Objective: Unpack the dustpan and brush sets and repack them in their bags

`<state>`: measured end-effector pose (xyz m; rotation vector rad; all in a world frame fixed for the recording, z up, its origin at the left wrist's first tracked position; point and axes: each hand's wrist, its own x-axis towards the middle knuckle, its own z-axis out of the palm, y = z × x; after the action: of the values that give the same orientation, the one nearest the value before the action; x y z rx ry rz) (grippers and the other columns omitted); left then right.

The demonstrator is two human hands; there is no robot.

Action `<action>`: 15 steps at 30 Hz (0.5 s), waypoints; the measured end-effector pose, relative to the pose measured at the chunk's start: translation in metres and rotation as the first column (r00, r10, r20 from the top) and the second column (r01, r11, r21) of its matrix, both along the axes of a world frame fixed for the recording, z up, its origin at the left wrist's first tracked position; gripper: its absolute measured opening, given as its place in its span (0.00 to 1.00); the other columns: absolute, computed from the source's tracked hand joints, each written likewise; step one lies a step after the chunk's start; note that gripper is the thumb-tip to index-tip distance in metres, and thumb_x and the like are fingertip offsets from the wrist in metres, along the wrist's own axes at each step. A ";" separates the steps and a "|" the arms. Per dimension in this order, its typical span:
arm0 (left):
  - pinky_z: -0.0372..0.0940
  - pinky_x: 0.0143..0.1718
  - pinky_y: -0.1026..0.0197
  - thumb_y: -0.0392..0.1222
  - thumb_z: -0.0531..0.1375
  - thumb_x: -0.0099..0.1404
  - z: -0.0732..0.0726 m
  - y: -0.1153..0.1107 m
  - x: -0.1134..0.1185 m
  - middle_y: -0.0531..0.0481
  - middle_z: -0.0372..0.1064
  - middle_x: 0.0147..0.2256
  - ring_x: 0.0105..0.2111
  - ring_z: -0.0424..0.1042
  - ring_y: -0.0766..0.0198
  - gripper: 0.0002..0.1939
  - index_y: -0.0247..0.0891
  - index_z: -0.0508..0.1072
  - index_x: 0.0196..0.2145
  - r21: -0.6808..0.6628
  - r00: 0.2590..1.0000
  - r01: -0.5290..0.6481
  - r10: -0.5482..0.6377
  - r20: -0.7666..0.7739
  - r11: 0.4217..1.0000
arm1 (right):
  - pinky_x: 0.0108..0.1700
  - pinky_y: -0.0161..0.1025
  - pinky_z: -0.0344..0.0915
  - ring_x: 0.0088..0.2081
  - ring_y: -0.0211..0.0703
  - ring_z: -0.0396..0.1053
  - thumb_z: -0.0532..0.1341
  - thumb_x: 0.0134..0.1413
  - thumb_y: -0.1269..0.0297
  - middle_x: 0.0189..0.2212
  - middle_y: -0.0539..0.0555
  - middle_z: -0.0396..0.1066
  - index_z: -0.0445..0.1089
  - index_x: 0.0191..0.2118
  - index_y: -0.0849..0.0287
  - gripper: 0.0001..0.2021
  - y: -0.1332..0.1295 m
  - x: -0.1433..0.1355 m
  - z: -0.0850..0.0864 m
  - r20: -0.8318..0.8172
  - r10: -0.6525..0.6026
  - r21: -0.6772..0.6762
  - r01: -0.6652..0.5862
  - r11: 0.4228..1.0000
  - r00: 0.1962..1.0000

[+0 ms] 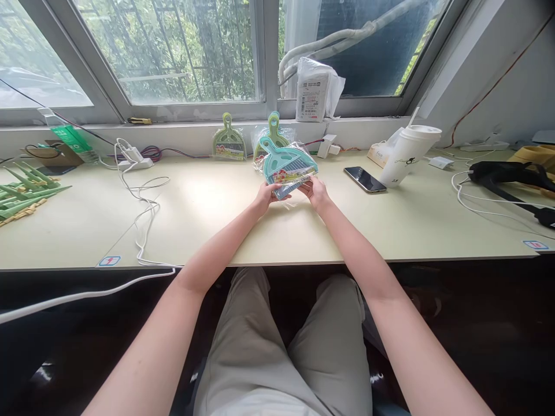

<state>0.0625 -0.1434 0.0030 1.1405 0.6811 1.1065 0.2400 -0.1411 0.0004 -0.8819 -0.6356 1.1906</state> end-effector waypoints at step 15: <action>0.76 0.36 0.54 0.43 0.65 0.56 0.005 -0.010 0.002 0.39 0.76 0.44 0.32 0.78 0.57 0.27 0.33 0.69 0.53 0.054 0.994 0.065 -0.060 -0.088 0.996 | 0.38 0.34 0.77 0.27 0.34 0.73 0.56 0.66 0.62 0.25 0.48 0.74 0.69 0.32 0.58 0.11 -0.012 0.002 0.007 0.011 -0.094 -0.065 0.094 0.993 0.996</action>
<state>0.0648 -0.1537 0.0077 1.2564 0.6796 1.0340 0.2423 -0.1527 0.0069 -0.9622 -0.5577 1.1288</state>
